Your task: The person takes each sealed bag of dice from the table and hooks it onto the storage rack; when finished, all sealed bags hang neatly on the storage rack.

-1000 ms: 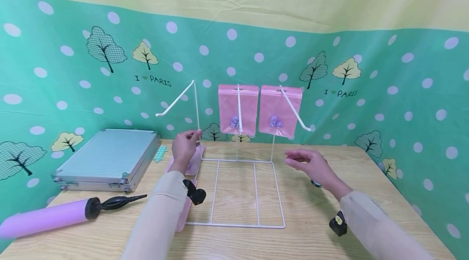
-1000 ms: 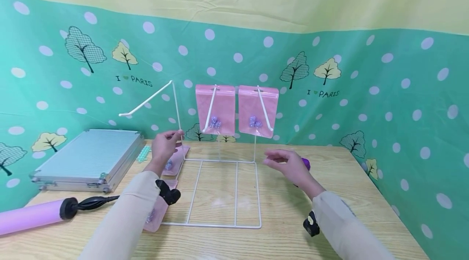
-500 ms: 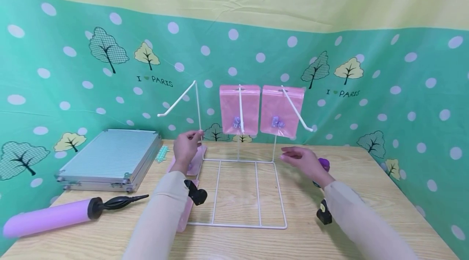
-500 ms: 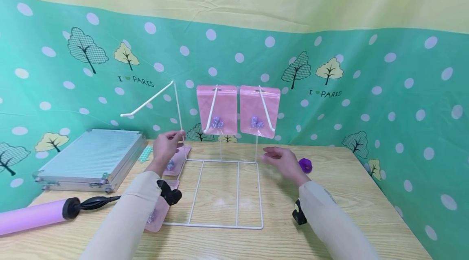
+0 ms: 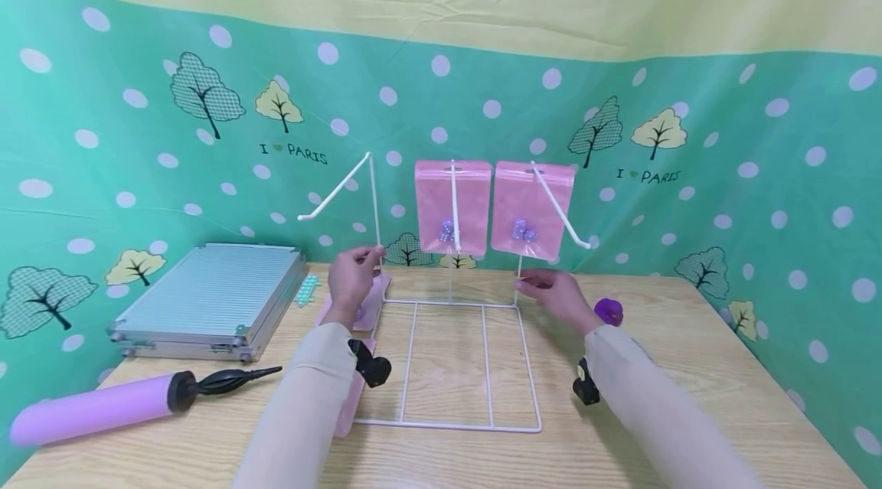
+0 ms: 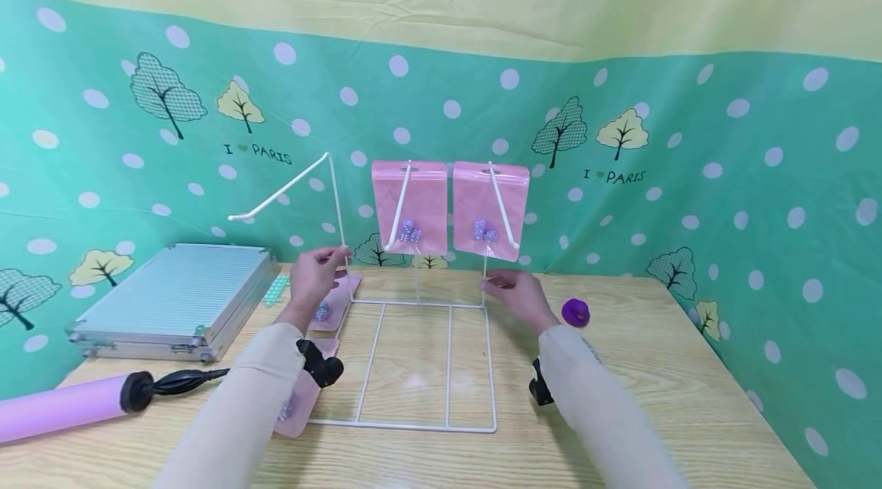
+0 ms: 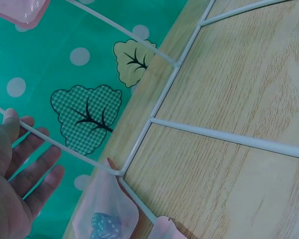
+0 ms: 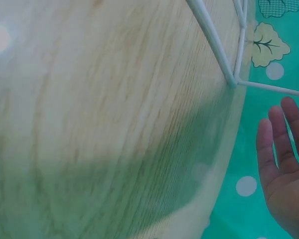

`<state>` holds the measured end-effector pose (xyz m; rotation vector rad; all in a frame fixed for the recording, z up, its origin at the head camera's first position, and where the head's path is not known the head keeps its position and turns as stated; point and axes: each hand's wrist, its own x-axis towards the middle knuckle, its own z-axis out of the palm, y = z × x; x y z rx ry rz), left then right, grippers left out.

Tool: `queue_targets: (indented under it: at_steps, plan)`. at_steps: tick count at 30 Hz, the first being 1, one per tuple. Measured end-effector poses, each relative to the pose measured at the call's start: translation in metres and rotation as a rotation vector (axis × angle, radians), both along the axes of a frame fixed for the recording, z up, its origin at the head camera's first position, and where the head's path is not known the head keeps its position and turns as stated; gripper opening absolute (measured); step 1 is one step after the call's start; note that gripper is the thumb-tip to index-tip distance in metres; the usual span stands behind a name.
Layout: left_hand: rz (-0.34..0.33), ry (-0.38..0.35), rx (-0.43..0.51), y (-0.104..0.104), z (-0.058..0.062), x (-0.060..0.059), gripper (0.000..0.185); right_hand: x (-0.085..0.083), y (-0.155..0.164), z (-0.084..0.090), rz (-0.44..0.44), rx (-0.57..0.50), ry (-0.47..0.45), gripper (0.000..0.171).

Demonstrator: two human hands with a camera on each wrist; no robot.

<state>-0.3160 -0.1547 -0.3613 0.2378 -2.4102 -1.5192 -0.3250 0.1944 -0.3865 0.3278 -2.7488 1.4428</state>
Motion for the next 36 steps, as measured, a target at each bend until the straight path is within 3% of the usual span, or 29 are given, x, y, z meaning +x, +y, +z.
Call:
queue_targets:
  at_steps: [11, 20, 26, 36]
  plan:
    - [-0.001, 0.000, 0.010, 0.002, 0.000, 0.001, 0.035, -0.007, -0.002, -0.011, -0.036, -0.013, -0.020, 0.035]
    - [0.004, -0.009, -0.005, 0.002, 0.000, 0.001, 0.035, -0.009, 0.000, -0.011, -0.028, 0.037, -0.097, 0.032]
    - [-0.003, -0.016, -0.013, 0.000, -0.002, -0.003, 0.036, -0.011, 0.001, -0.012, -0.028, 0.100, -0.060, 0.031]
    - [0.005, 0.001, -0.016, -0.001, -0.002, -0.002, 0.037, -0.014, 0.001, -0.013, -0.012, 0.110, -0.044, 0.030]
